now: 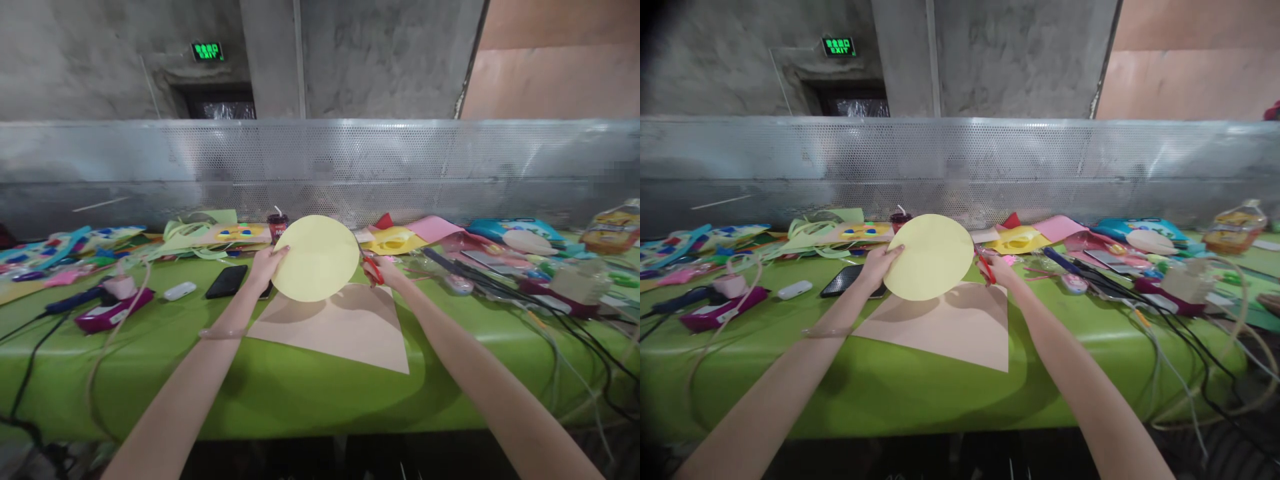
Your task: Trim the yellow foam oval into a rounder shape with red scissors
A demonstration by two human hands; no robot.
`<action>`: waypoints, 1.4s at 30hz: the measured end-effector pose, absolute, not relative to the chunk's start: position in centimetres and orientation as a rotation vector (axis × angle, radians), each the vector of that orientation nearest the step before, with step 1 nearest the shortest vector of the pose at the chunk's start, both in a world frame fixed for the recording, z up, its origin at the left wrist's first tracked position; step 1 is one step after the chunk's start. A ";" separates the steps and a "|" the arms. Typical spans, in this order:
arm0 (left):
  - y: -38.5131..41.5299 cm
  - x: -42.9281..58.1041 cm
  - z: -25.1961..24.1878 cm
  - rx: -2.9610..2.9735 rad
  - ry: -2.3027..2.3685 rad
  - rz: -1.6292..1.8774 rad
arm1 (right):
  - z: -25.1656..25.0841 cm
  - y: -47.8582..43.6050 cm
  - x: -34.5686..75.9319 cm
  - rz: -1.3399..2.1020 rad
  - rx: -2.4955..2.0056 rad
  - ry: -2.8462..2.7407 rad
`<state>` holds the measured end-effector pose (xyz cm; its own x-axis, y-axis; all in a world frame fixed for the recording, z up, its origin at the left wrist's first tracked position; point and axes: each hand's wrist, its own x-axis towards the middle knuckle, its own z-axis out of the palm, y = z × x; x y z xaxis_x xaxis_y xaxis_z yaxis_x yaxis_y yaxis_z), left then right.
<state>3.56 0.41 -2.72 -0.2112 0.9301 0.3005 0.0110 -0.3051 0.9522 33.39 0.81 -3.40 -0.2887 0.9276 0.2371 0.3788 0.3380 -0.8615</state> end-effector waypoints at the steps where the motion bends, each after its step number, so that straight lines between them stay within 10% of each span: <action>1: 0.4 3.6 -2.7 1.306 1.179 1.610 | -3.4 0.8 33.4 0.903 -1.147 -1.836; 42: 0.4 3.6 -2.8 1.310 1.178 1.625 | -2.9 -0.1 33.1 0.846 -1.166 -1.886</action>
